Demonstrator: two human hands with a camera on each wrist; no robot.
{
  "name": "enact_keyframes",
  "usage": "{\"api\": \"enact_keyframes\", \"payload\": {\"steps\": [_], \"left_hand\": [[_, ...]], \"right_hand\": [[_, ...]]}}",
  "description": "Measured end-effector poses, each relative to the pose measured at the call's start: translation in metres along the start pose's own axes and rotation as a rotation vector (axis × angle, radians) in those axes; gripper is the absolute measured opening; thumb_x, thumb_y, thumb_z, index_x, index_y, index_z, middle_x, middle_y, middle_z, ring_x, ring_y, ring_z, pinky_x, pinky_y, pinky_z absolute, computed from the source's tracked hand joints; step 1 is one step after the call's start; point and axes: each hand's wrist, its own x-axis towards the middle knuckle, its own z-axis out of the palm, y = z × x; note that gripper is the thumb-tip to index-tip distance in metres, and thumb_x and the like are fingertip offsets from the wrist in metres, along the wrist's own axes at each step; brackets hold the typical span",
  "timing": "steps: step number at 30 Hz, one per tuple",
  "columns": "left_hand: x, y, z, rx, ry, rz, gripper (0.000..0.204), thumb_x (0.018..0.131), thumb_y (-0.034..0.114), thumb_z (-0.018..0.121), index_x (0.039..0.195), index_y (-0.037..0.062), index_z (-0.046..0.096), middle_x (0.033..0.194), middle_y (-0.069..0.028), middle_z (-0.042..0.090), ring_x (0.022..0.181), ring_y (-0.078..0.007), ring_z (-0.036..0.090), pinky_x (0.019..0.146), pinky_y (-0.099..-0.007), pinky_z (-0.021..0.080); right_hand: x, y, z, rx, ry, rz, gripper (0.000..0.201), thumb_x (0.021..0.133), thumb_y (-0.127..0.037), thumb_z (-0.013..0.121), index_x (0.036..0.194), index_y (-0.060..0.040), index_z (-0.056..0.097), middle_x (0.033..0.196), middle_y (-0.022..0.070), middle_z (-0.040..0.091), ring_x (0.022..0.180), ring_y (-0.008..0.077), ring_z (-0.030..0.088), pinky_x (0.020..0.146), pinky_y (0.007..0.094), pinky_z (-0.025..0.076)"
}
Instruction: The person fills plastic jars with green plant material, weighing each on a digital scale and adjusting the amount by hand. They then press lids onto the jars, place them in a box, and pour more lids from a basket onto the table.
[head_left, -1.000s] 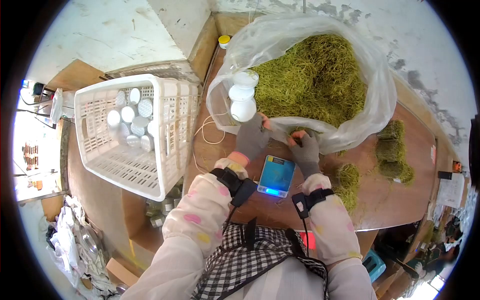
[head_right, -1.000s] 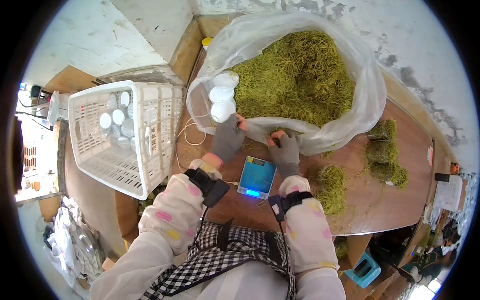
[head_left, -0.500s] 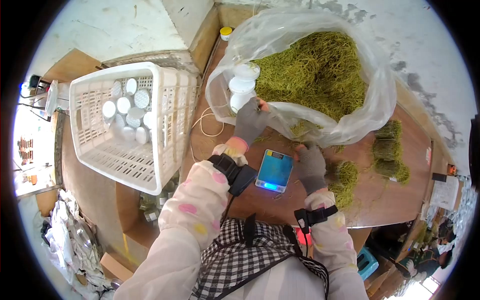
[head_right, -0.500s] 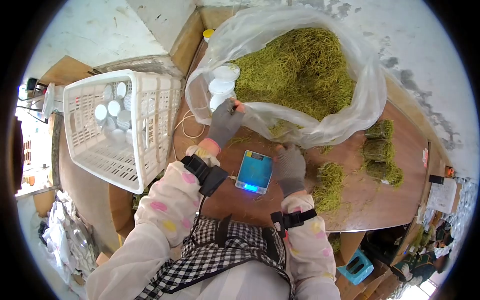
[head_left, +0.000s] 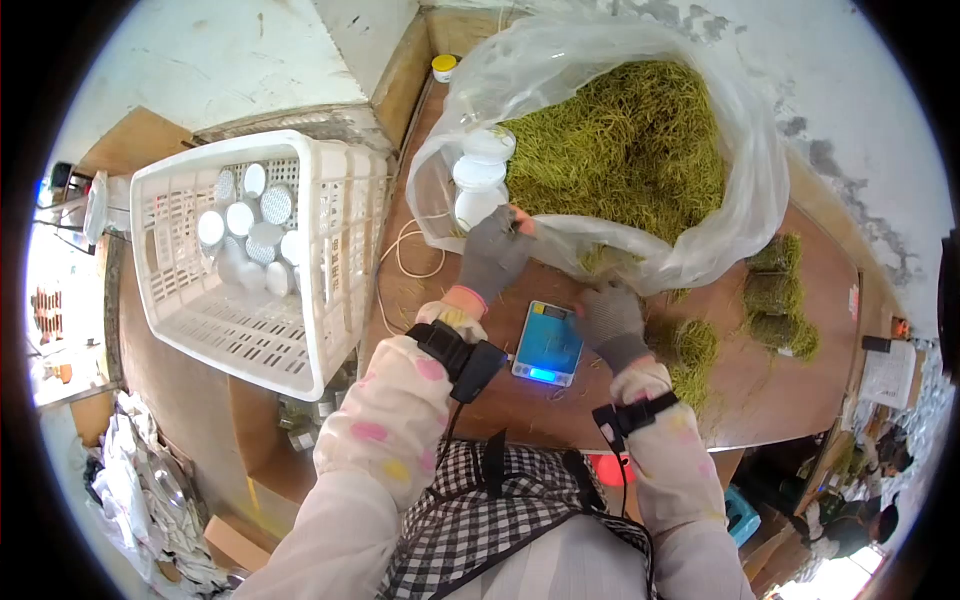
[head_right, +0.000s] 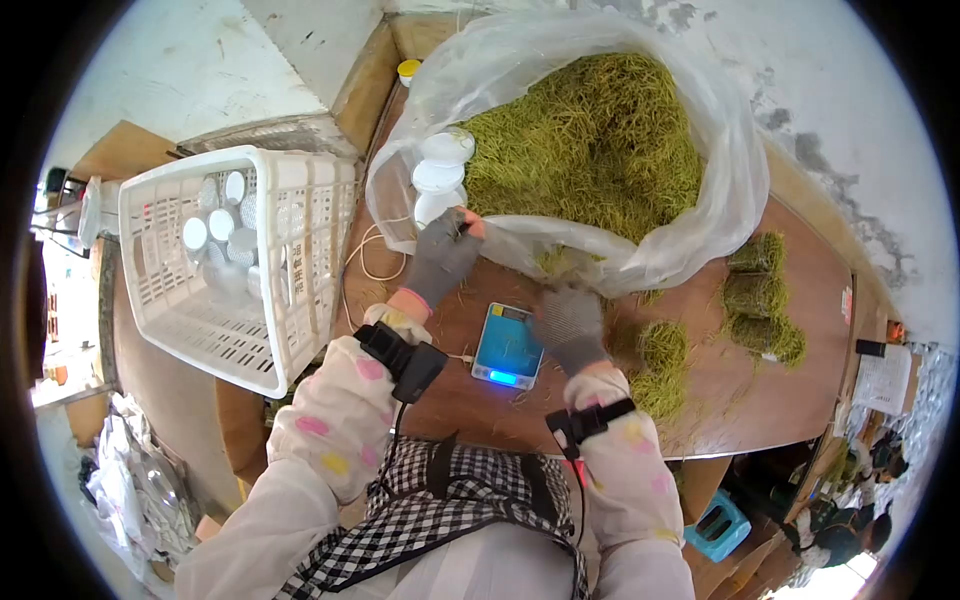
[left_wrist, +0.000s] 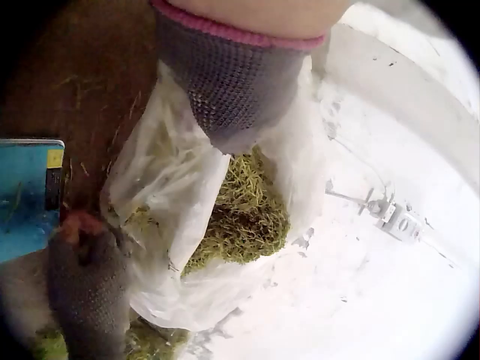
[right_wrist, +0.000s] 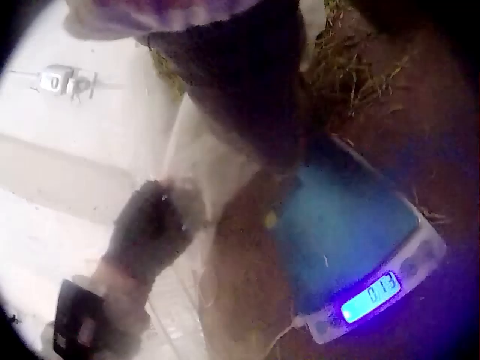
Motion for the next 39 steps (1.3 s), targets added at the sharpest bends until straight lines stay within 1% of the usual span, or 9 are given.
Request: {"api": "enact_keyframes", "payload": {"steps": [5, 7, 11, 13, 17, 20, 25, 34, 39], "left_hand": [[-0.002, 0.006, 0.001, 0.008, -0.032, -0.062, 0.019, 0.095, 0.022, 0.063, 0.095, 0.0031, 0.062, 0.084, -0.0099, 0.064, 0.077, -0.0224, 0.06, 0.075, -0.0349, 0.05], [-0.003, 0.007, -0.001, 0.1, -0.037, 0.072, 0.019, 0.096, 0.022, 0.064, 0.097, 0.0037, 0.063, 0.084, -0.0078, 0.063, 0.078, -0.0188, 0.059, 0.074, -0.033, 0.049], [-0.003, 0.02, -0.008, -0.074, -0.055, 0.033, 0.019, 0.096, 0.023, 0.064, 0.099, 0.0036, 0.063, 0.085, -0.0061, 0.062, 0.079, -0.017, 0.058, 0.074, -0.0319, 0.048], [-0.004, 0.025, -0.011, -0.075, 0.059, 0.025, 0.024, 0.096, 0.026, 0.063, 0.099, 0.002, 0.061, 0.083, -0.0105, 0.064, 0.075, -0.022, 0.06, 0.073, -0.0354, 0.05], [-0.002, 0.02, -0.01, -0.105, 0.048, 0.005, 0.025, 0.097, 0.027, 0.062, 0.099, 0.002, 0.062, 0.083, -0.0083, 0.062, 0.077, -0.0183, 0.058, 0.074, -0.0332, 0.049], [-0.001, 0.024, -0.008, -0.142, 0.081, 0.064, 0.025, 0.097, 0.027, 0.062, 0.098, 0.0019, 0.062, 0.084, -0.0055, 0.061, 0.079, -0.0148, 0.056, 0.075, -0.0314, 0.048], [-0.002, 0.03, -0.008, -0.194, 0.061, -0.011, 0.022, 0.096, 0.024, 0.064, 0.097, 0.002, 0.063, 0.085, -0.0035, 0.061, 0.081, -0.0129, 0.055, 0.076, -0.03, 0.047], [-0.006, 0.004, -0.012, -0.14, -0.02, -0.097, 0.025, 0.095, 0.026, 0.066, 0.097, 0.0014, 0.062, 0.083, -0.0057, 0.064, 0.075, -0.0151, 0.057, 0.071, -0.0316, 0.049], [-0.014, 0.004, -0.01, -0.069, -0.055, -0.03, 0.025, 0.095, 0.026, 0.065, 0.097, 0.0018, 0.063, 0.082, -0.01, 0.066, 0.074, -0.019, 0.061, 0.071, -0.0333, 0.05]], "right_hand": [[-0.021, 0.023, -0.004, 0.241, 0.096, 0.229, 0.026, 0.086, -0.026, 0.066, 0.1, -0.0049, 0.071, 0.113, 0.0171, 0.064, 0.103, 0.039, 0.063, 0.088, 0.0508, 0.053], [-0.013, 0.011, -0.017, 0.391, 0.512, -0.044, 0.025, 0.084, -0.026, 0.066, 0.101, -0.0072, 0.071, 0.117, 0.0169, 0.062, 0.109, 0.0405, 0.06, 0.09, 0.0516, 0.051], [0.003, 0.012, 0.001, 0.13, 0.482, -0.118, 0.024, 0.081, -0.025, 0.068, 0.099, -0.0086, 0.071, 0.118, 0.0163, 0.061, 0.112, 0.0405, 0.057, 0.091, 0.0541, 0.049], [-0.008, 0.022, 0.006, 0.217, 0.223, 0.126, 0.024, 0.079, -0.025, 0.07, 0.096, -0.0088, 0.07, 0.119, 0.0152, 0.06, 0.115, 0.0395, 0.055, 0.092, 0.0541, 0.047], [-0.023, 0.024, 0.017, 0.124, 0.331, 0.173, 0.032, 0.077, -0.025, 0.07, 0.106, -0.013, 0.067, 0.117, 0.0149, 0.061, 0.109, 0.0393, 0.057, 0.091, 0.0515, 0.046], [-0.017, 0.004, 0.018, 0.277, 0.355, -0.01, 0.023, 0.08, -0.026, 0.07, 0.096, -0.0105, 0.069, 0.122, 0.0134, 0.06, 0.12, 0.0376, 0.053, 0.095, 0.0515, 0.045], [0.01, -0.032, 0.016, 0.31, 0.308, -0.26, 0.039, 0.091, -0.032, 0.063, 0.124, -0.0119, 0.064, 0.128, 0.0131, 0.059, 0.125, 0.0371, 0.051, 0.1, 0.0515, 0.044], [-0.049, 0.031, 0.03, 0.161, 0.027, 0.218, 0.045, 0.091, -0.034, 0.063, 0.126, -0.0073, 0.064, 0.138, 0.0135, 0.055, 0.125, 0.0367, 0.052, 0.103, 0.0508, 0.043], [-0.055, 0.024, 0.015, 0.308, 0.291, 0.151, 0.043, 0.086, -0.028, 0.067, 0.123, -0.0057, 0.065, 0.139, 0.0156, 0.053, 0.122, 0.0383, 0.053, 0.104, 0.0512, 0.042]]}}
